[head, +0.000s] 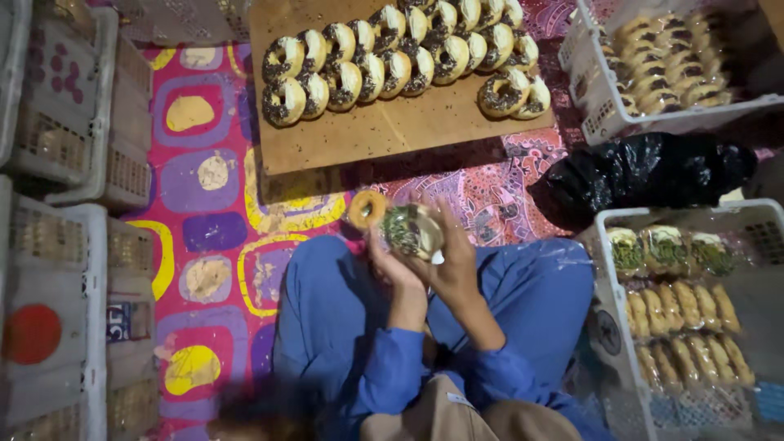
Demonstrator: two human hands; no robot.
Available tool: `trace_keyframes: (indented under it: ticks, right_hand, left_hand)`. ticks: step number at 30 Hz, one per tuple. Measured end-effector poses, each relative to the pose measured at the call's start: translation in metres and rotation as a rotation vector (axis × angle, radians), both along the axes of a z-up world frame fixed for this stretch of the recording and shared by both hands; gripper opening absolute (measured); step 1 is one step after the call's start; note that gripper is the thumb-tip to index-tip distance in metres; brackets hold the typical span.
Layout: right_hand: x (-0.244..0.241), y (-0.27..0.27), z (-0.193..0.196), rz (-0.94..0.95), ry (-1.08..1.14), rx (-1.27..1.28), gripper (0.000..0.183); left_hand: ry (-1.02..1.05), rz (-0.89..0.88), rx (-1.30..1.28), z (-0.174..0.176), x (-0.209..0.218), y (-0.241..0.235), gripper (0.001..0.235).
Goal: The person sits on a patterned mat and repeatedly picks up round pastries from a wooden board. They place each pastry into a small clear plastic bag, seal it, and then place the packaged item into a white plastic crate. The person continues this process for multiple pastries throughout the clip.
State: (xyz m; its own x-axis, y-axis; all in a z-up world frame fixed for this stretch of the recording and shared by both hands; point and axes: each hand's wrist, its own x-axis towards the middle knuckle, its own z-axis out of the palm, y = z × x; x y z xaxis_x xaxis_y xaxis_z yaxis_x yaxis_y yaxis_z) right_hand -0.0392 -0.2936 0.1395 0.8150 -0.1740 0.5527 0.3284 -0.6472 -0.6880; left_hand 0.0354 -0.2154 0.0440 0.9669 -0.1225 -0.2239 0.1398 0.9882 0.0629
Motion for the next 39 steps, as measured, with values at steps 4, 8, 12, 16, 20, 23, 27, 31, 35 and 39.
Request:
trace_keyframes:
  ticks: [4,8,12,16,20,23,27,31,35,39]
  right_hand:
    - [-0.005,-0.024,0.006,0.215,0.237,0.113,0.116]
    - [-0.013,-0.018,0.003,0.04,0.065,-0.033,0.109]
    - [-0.034,-0.019,-0.003,0.304,0.016,0.489,0.097]
    - [-0.038,-0.005,-0.018,-0.025,-0.207,0.451,0.076]
    - [-0.041,-0.053,0.029,0.389,0.289,0.323,0.067]
    - [-0.037,-0.068,0.056,0.596,0.481,0.157,0.064]
    - [-0.04,-0.084,0.05,0.468,0.278,0.453,0.054]
    - [-0.047,-0.081,0.039,0.468,0.24,0.626,0.021]
    - [-0.028,-0.058,0.061,0.446,-0.066,-0.046,0.024]
    - [-0.017,-0.037,0.052,0.429,-0.384,-0.28,0.021]
  left_hand:
    - [-0.112,-0.095,0.031,0.029,-0.015,0.02,0.065]
    - [-0.181,-0.189,0.019,0.027,-0.032,0.005,0.062]
    - [-0.142,-0.293,-0.002,-0.004,-0.028,0.015,0.061]
    - [-0.027,-0.386,0.285,-0.066,-0.058,0.007,0.052]
    - [0.004,-0.018,0.691,-0.052,-0.061,0.038,0.038]
    - [-0.536,-0.156,1.233,0.023,-0.053,0.052,0.029]
    - [-1.173,-0.096,1.846,0.129,-0.046,0.067,0.021]
    - [-1.606,0.365,1.871,0.173,-0.062,0.082,0.016]
    - [-1.323,0.285,1.85,0.177,-0.073,0.084,0.014]
    - [-1.258,0.275,1.883,0.179,-0.075,0.096,0.014]
